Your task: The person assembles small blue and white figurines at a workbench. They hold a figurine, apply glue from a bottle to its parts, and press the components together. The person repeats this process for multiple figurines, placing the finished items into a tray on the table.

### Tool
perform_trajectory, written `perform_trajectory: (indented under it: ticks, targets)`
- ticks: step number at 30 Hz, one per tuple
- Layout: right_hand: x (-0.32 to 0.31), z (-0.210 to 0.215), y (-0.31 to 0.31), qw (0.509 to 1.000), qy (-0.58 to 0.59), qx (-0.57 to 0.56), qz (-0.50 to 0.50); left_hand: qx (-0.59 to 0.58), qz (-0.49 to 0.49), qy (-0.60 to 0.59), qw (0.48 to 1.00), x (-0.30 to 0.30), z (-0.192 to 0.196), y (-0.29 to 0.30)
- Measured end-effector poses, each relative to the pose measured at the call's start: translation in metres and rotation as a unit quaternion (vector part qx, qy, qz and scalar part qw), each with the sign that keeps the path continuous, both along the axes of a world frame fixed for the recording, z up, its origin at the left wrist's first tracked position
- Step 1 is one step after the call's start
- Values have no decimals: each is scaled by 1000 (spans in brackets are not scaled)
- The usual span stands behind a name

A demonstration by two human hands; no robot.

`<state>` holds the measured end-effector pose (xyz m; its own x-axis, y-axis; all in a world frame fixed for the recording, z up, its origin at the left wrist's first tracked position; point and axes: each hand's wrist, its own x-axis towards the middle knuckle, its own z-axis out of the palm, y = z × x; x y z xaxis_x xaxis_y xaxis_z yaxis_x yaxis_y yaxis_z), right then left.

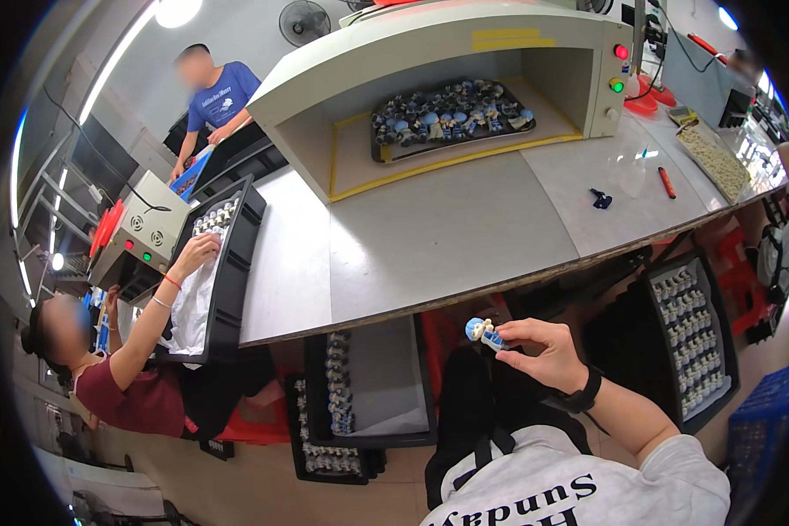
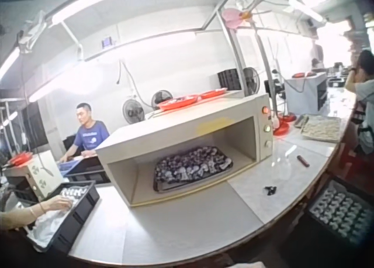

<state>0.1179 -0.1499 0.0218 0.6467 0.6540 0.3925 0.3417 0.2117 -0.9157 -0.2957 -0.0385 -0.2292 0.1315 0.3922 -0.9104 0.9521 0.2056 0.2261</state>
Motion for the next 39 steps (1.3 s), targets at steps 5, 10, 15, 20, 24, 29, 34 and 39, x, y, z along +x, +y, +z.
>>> perform_trajectory:
  ticks: [5,10,15,20,24,29,34,39]
  targets:
    - [0,-3,-1,1000,10,-4,3,-3,3,0,1000,-2,1,-2]
    - [1,2,-2,1000,11,-6,0,-10,5,-1,1000,-6,0,-5]
    - [4,5,0,1000,3,5,-5,-23,4,-2,1000,-15,4,-13]
    - [1,0,4,1000,22,7,-5,-56,-6,0,998,-20,20,-16]
    - [-2,0,1,999,42,7,-8,-137,-43,-51,988,40,105,40]
    - [-10,-4,4,995,92,24,34,-54,-10,-433,900,138,222,82]
    - [-18,-11,7,991,121,24,58,-51,61,-623,778,243,258,62]
    - [-31,-13,6,990,137,10,44,-63,74,-632,769,275,249,49]
